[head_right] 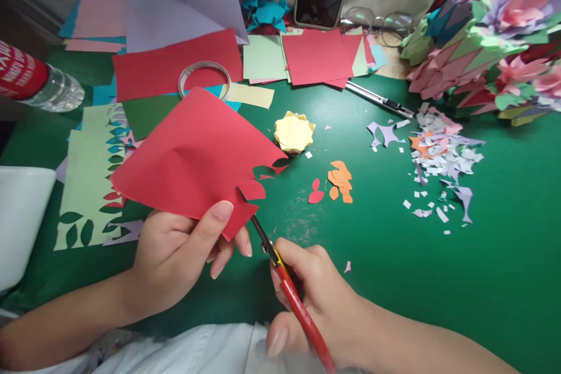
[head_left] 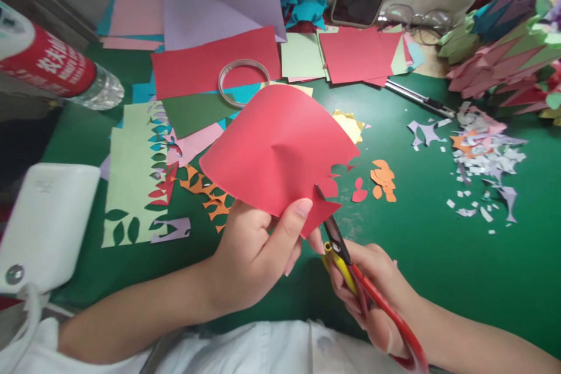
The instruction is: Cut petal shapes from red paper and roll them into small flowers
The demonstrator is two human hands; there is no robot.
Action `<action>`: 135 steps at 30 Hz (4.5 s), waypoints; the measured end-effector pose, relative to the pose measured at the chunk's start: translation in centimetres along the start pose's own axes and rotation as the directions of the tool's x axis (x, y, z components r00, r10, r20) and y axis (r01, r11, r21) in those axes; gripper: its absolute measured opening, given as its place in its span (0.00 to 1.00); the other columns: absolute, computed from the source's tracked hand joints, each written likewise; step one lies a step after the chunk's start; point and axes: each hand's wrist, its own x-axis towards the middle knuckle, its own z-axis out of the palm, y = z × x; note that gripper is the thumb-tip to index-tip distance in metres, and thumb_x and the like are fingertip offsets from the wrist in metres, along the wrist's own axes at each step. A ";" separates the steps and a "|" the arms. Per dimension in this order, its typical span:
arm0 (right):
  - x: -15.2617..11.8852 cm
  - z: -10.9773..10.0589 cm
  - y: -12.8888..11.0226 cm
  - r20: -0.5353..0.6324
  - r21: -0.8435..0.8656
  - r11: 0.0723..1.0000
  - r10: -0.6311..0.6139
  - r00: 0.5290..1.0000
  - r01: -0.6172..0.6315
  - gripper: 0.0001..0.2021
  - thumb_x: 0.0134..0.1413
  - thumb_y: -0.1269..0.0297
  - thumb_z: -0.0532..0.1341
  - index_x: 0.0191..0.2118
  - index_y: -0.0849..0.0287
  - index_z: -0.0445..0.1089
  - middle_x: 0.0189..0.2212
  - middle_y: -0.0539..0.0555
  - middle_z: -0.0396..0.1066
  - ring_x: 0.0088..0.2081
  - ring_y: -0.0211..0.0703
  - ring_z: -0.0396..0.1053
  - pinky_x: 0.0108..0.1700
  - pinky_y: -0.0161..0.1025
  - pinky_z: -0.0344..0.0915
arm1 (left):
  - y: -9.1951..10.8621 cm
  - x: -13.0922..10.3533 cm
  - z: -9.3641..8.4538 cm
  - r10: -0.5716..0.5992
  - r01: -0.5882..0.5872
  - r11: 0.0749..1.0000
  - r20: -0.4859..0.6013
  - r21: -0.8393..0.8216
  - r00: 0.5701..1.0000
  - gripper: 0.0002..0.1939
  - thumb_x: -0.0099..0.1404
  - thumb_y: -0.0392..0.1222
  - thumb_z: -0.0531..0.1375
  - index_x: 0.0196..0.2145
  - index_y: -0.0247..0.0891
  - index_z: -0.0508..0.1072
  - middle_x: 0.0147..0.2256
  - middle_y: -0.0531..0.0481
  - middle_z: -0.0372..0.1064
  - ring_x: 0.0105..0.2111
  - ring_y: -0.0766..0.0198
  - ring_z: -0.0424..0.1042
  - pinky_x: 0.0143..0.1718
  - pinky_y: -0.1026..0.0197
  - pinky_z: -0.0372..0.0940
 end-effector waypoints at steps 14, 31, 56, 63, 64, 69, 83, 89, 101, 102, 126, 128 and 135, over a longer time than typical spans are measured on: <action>0.6 0.8 -0.2 -0.102 0.109 0.990 -0.078 0.992 0.089 0.32 0.40 0.29 0.61 0.27 0.58 0.58 0.16 0.42 0.52 0.18 0.28 0.42 0.16 0.30 0.41 | 0.0 -0.2 0.2 -0.040 0.040 0.999 0.003 -0.028 0.999 0.26 0.72 0.47 0.48 0.20 0.37 0.72 0.16 0.50 0.69 0.12 0.72 0.60 0.15 0.68 0.57; 0.0 1.3 0.3 -0.043 0.097 0.993 -0.067 0.997 0.071 0.31 0.48 0.29 0.54 0.32 0.57 0.56 0.17 0.41 0.49 0.18 0.28 0.40 0.16 0.30 0.43 | -0.2 -0.4 0.4 -0.090 0.099 0.988 0.077 -0.118 0.993 0.27 0.72 0.51 0.48 0.21 0.39 0.73 0.13 0.54 0.65 0.12 0.73 0.61 0.16 0.71 0.58; -0.4 1.5 0.3 -0.171 0.066 0.993 -0.089 0.981 0.102 0.22 0.57 0.43 0.59 0.28 0.57 0.56 0.17 0.42 0.51 0.16 0.28 0.47 0.17 0.30 0.45 | 0.1 -0.1 -0.3 -0.176 0.152 0.948 -0.063 -0.280 0.982 0.28 0.69 0.58 0.52 0.18 0.37 0.73 0.15 0.52 0.69 0.10 0.75 0.59 0.12 0.71 0.53; 0.3 1.5 -0.1 -0.557 0.286 0.943 0.020 0.830 0.170 0.11 0.61 0.55 0.61 0.33 0.57 0.65 0.13 0.42 0.58 0.13 0.31 0.56 0.15 0.28 0.56 | 0.0 -0.3 0.6 -0.214 0.252 0.936 0.169 -0.247 0.962 0.28 0.71 0.54 0.50 0.21 0.35 0.75 0.10 0.54 0.60 0.11 0.73 0.59 0.15 0.70 0.56; 0.4 1.4 -0.3 -0.572 0.297 0.934 0.007 0.820 0.199 0.10 0.60 0.56 0.62 0.35 0.58 0.67 0.13 0.42 0.58 0.13 0.31 0.56 0.15 0.28 0.56 | 0.0 -0.4 0.9 -0.211 0.257 0.934 0.197 -0.246 0.957 0.27 0.71 0.53 0.49 0.22 0.35 0.75 0.11 0.54 0.62 0.11 0.73 0.59 0.15 0.70 0.56; 0.6 0.9 -1.1 -0.555 0.358 0.919 0.070 0.829 0.162 0.11 0.57 0.55 0.64 0.35 0.58 0.67 0.12 0.41 0.58 0.12 0.31 0.55 0.14 0.29 0.57 | -0.4 -1.0 1.8 -0.192 0.243 0.953 0.259 -0.181 0.947 0.22 0.71 0.50 0.49 0.27 0.36 0.74 0.23 0.47 0.75 0.12 0.72 0.62 0.15 0.68 0.57; 0.5 1.1 -2.3 -0.498 0.267 0.963 0.114 0.860 0.027 0.17 0.52 0.51 0.65 0.24 0.57 0.62 0.11 0.41 0.54 0.11 0.29 0.50 0.11 0.29 0.51 | 0.0 0.3 1.4 -0.116 0.108 0.950 -0.010 -0.292 0.993 0.06 0.64 0.39 0.62 0.40 0.42 0.75 0.40 0.52 0.79 0.40 0.63 0.78 0.41 0.67 0.73; 0.5 1.3 -2.1 -0.510 0.260 0.965 0.110 0.853 0.030 0.16 0.54 0.54 0.64 0.24 0.57 0.63 0.12 0.42 0.54 0.12 0.30 0.51 0.12 0.29 0.52 | -0.2 0.1 1.8 -0.095 0.073 0.976 -0.096 -0.205 0.991 0.04 0.63 0.40 0.63 0.37 0.43 0.76 0.38 0.54 0.80 0.39 0.62 0.78 0.42 0.65 0.73; 0.9 -1.2 -2.9 -0.673 0.277 0.950 0.084 0.735 0.145 0.14 0.55 0.60 0.66 0.25 0.57 0.62 0.11 0.41 0.54 0.12 0.29 0.53 0.13 0.29 0.53 | -1.2 0.8 0.7 -0.143 0.033 0.943 -0.317 -0.330 0.938 0.07 0.61 0.47 0.65 0.37 0.46 0.77 0.39 0.54 0.76 0.43 0.59 0.74 0.50 0.57 0.71; 1.0 -1.5 -3.0 -0.682 0.282 0.947 0.086 0.726 0.153 0.14 0.56 0.60 0.66 0.25 0.57 0.62 0.12 0.41 0.54 0.12 0.29 0.53 0.13 0.28 0.53 | -1.2 0.8 0.7 -0.147 0.033 0.940 -0.315 -0.340 0.937 0.07 0.61 0.47 0.66 0.36 0.46 0.76 0.39 0.55 0.76 0.43 0.60 0.74 0.50 0.57 0.71; 0.2 0.0 -1.6 -0.552 0.220 0.973 0.063 0.832 0.072 0.12 0.59 0.54 0.62 0.34 0.59 0.68 0.14 0.44 0.62 0.13 0.30 0.58 0.14 0.27 0.58 | -0.8 0.6 0.7 -0.195 0.119 0.914 -0.162 -0.387 0.967 0.10 0.64 0.46 0.63 0.42 0.42 0.75 0.44 0.53 0.76 0.47 0.58 0.75 0.54 0.57 0.68; 0.1 0.4 -1.5 -0.516 0.189 0.979 0.032 0.856 0.078 0.12 0.58 0.54 0.63 0.35 0.59 0.70 0.13 0.44 0.61 0.13 0.30 0.57 0.14 0.27 0.58 | -0.7 0.5 0.8 -0.154 0.121 0.933 -0.072 -0.338 0.985 0.09 0.65 0.46 0.62 0.42 0.43 0.76 0.44 0.53 0.77 0.46 0.60 0.76 0.51 0.61 0.70; 0.4 0.7 -2.1 -0.473 0.162 0.986 0.054 0.880 0.027 0.13 0.57 0.58 0.64 0.26 0.59 0.65 0.13 0.44 0.58 0.13 0.29 0.55 0.13 0.27 0.53 | -0.2 0.7 0.6 -0.119 0.149 0.954 0.125 -0.261 0.985 0.10 0.67 0.45 0.59 0.44 0.44 0.74 0.44 0.52 0.78 0.44 0.63 0.76 0.44 0.67 0.71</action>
